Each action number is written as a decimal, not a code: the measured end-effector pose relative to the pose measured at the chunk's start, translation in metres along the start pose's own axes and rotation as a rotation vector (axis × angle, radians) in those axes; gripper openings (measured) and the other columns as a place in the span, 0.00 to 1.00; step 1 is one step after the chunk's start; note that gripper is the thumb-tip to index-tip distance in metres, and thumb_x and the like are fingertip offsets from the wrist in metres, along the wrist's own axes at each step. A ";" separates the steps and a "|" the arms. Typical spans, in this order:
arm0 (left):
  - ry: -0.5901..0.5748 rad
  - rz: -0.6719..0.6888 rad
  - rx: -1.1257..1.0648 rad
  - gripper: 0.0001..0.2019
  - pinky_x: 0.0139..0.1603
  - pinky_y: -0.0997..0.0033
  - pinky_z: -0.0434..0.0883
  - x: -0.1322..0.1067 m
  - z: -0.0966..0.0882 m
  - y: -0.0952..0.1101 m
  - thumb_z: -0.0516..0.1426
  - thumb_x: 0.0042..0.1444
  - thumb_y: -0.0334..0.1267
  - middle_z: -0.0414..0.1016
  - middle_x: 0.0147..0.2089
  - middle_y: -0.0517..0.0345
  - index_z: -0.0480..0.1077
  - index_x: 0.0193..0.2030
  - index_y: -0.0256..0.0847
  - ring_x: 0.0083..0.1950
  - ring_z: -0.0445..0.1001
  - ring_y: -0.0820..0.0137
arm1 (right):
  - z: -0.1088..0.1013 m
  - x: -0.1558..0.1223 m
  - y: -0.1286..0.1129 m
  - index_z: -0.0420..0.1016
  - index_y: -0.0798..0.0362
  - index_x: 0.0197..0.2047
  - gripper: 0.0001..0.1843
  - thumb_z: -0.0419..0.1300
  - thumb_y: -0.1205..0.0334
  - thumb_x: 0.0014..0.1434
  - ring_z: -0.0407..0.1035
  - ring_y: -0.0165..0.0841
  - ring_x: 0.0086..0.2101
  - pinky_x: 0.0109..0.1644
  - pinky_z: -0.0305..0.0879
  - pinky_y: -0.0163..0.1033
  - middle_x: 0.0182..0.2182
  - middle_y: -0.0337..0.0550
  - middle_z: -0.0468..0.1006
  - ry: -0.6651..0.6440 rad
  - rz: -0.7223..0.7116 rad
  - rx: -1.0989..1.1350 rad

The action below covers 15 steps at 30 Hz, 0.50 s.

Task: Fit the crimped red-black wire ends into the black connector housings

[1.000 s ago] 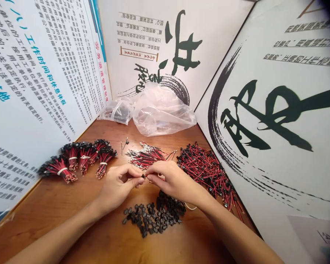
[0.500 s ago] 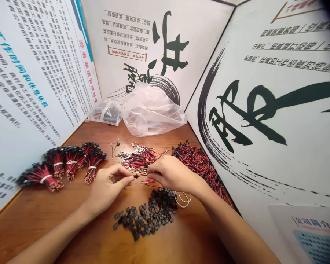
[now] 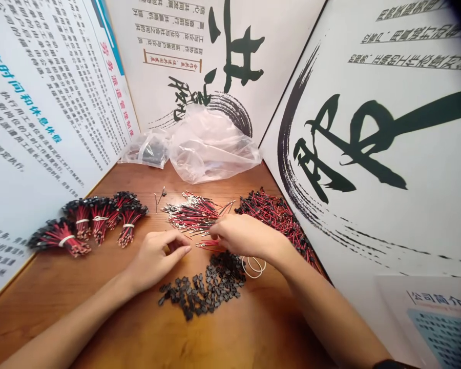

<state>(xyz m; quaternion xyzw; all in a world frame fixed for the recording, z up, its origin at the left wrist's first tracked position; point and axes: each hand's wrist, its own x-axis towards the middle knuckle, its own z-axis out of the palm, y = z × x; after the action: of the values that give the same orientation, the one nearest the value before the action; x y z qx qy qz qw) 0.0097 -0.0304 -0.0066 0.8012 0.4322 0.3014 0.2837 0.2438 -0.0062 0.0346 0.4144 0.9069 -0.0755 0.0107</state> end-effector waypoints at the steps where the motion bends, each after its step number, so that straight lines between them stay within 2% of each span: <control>1: 0.000 0.000 0.017 0.06 0.30 0.74 0.68 0.000 -0.001 -0.001 0.58 0.59 0.37 0.79 0.30 0.57 0.75 0.33 0.39 0.30 0.75 0.69 | 0.007 0.005 -0.003 0.75 0.52 0.29 0.09 0.59 0.76 0.53 0.69 0.33 0.27 0.25 0.47 0.37 0.29 0.45 0.78 0.008 -0.026 -0.023; 6: 0.038 -0.004 0.076 0.07 0.30 0.74 0.66 0.003 -0.006 -0.009 0.58 0.59 0.37 0.79 0.30 0.57 0.76 0.34 0.38 0.28 0.73 0.71 | 0.028 0.020 -0.007 0.77 0.56 0.33 0.08 0.57 0.74 0.55 0.72 0.36 0.29 0.28 0.53 0.38 0.32 0.51 0.80 -0.021 -0.016 -0.104; 11: 0.056 -0.024 0.114 0.07 0.30 0.74 0.65 0.005 -0.012 -0.019 0.57 0.60 0.36 0.78 0.30 0.57 0.75 0.34 0.37 0.28 0.71 0.72 | 0.026 0.024 -0.004 0.77 0.56 0.34 0.06 0.58 0.68 0.54 0.73 0.37 0.32 0.30 0.54 0.37 0.34 0.50 0.80 -0.095 -0.032 -0.100; 15: 0.051 -0.040 0.125 0.06 0.29 0.75 0.64 0.006 -0.015 -0.025 0.57 0.60 0.34 0.78 0.30 0.57 0.75 0.34 0.36 0.27 0.70 0.73 | 0.022 0.024 0.004 0.74 0.54 0.30 0.03 0.59 0.68 0.52 0.70 0.34 0.30 0.27 0.47 0.37 0.31 0.45 0.79 -0.050 -0.041 -0.049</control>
<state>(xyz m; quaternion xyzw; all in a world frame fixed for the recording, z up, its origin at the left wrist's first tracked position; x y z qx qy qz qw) -0.0114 -0.0110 -0.0131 0.8005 0.4732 0.2884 0.2283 0.2303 0.0114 0.0106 0.3932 0.9163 -0.0637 0.0419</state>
